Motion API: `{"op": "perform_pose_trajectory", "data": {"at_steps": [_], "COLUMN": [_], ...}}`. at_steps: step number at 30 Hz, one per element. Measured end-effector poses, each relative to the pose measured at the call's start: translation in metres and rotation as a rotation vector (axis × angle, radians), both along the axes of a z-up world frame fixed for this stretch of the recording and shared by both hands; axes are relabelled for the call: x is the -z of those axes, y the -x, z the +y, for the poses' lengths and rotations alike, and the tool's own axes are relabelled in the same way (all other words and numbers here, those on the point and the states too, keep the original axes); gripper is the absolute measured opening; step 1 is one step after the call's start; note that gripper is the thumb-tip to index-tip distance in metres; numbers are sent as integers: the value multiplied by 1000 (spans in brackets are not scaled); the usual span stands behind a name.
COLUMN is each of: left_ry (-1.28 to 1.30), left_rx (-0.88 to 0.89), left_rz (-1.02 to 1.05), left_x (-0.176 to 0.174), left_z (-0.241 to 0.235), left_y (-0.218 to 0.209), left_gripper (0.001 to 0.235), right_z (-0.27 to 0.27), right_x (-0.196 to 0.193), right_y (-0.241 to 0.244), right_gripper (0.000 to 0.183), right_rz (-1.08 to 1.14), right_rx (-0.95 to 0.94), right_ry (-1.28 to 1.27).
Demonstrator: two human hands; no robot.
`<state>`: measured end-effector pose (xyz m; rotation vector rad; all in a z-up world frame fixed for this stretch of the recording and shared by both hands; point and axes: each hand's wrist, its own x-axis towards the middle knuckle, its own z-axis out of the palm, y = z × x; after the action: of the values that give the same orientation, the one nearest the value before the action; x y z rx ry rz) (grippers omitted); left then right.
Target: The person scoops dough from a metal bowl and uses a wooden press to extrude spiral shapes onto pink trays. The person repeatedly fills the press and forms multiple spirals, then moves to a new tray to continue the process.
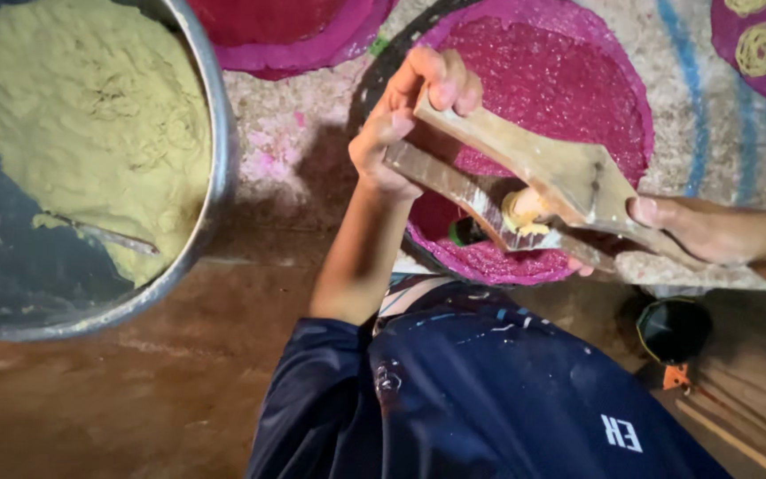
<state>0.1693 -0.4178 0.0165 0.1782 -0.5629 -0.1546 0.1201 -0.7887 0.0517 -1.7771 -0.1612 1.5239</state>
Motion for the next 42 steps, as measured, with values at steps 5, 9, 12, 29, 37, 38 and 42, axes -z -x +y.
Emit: {"op": "perform_pose_trajectory", "data": {"at_steps": [5, 9, 12, 29, 37, 38, 42], "left_ry": [44, 232, 318, 335, 199, 169, 168], "left_rx": [48, 101, 90, 115, -16, -6, 25], "left_rz": [-17, -26, -15, -96, -36, -46, 45], "left_x": [7, 20, 41, 35, 22, 21, 25], "left_z": [4, 5, 11, 16, 6, 15, 22], "left_y": [-22, -38, -41, -50, -63, -65, -47], "left_gripper": [27, 29, 32, 35, 38, 35, 34], "right_z": [14, 40, 63, 99, 93, 95, 94], "right_x": [-16, -19, -10, -38, -47, -44, -36], "right_y": [-16, -17, -9, 8, -6, -5, 7], "right_gripper": [92, 97, 91, 79, 78, 80, 79], "right_rz": [-81, -173, -122, -223, -374, -362, -230], "right_rx": [-82, -47, 74, 210, 175, 187, 268], "right_ry": [-60, 107, 237, 224, 349, 310, 191]}}
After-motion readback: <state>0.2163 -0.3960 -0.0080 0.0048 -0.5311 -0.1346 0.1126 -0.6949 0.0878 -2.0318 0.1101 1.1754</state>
